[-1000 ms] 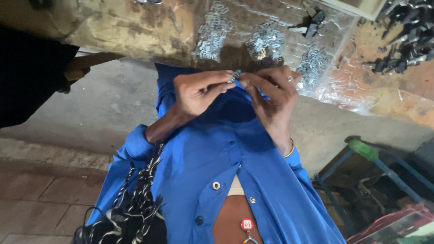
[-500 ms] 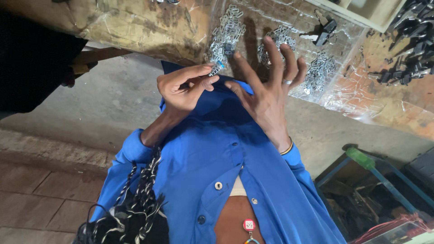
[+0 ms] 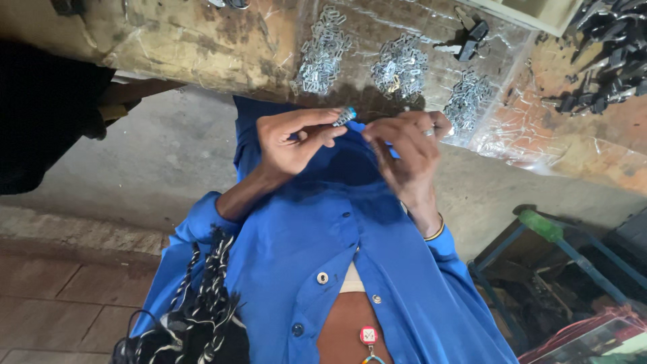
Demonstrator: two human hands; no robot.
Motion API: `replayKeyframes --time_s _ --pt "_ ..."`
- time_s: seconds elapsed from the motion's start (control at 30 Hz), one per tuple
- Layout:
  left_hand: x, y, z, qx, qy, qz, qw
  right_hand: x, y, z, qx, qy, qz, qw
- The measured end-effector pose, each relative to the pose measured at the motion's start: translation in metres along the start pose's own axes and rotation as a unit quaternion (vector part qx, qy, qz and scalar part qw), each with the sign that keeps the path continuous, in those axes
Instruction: The person sits at a workbench assembling keychains. They pick small metal hardware pieces from a compartment tray, fit them onto black rubber key fobs, and set finished keychains onto the table among piles of completed ones.
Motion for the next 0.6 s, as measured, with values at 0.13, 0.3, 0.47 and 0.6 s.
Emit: replayKeyframes --time_s 0.13,0.3,0.47,0.6 --pt "0.014 -0.003 -0.002 0.0 -0.036 -0.025 0.999 -0.001 0.001 0.005 0.101 0.062 -0.064 0.991" --pt "0.017 -0.002 -0.003 -0.015 -0.053 -0.05 0.997 0.002 -0.006 0.008 0.139 0.043 -0.118 0.982" --pt "0.018 0.001 -0.005 0.026 -0.073 -0.077 0.994 0.006 0.0 0.009 0.204 0.042 -0.157 0.965" --pt "0.018 0.004 -0.007 0.088 -0.089 -0.143 0.982 0.004 0.0 0.013 0.181 0.04 -0.087 0.979"
Point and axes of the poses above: each hand's wrist, its own z-axis away from the middle knuckle, its own x-axis out of the palm, y = z × x, the point moved 3 cm from there along -z, towards the middle knuckle, and after that the axes turned 6 degrees about z, right-handed, at the moved point
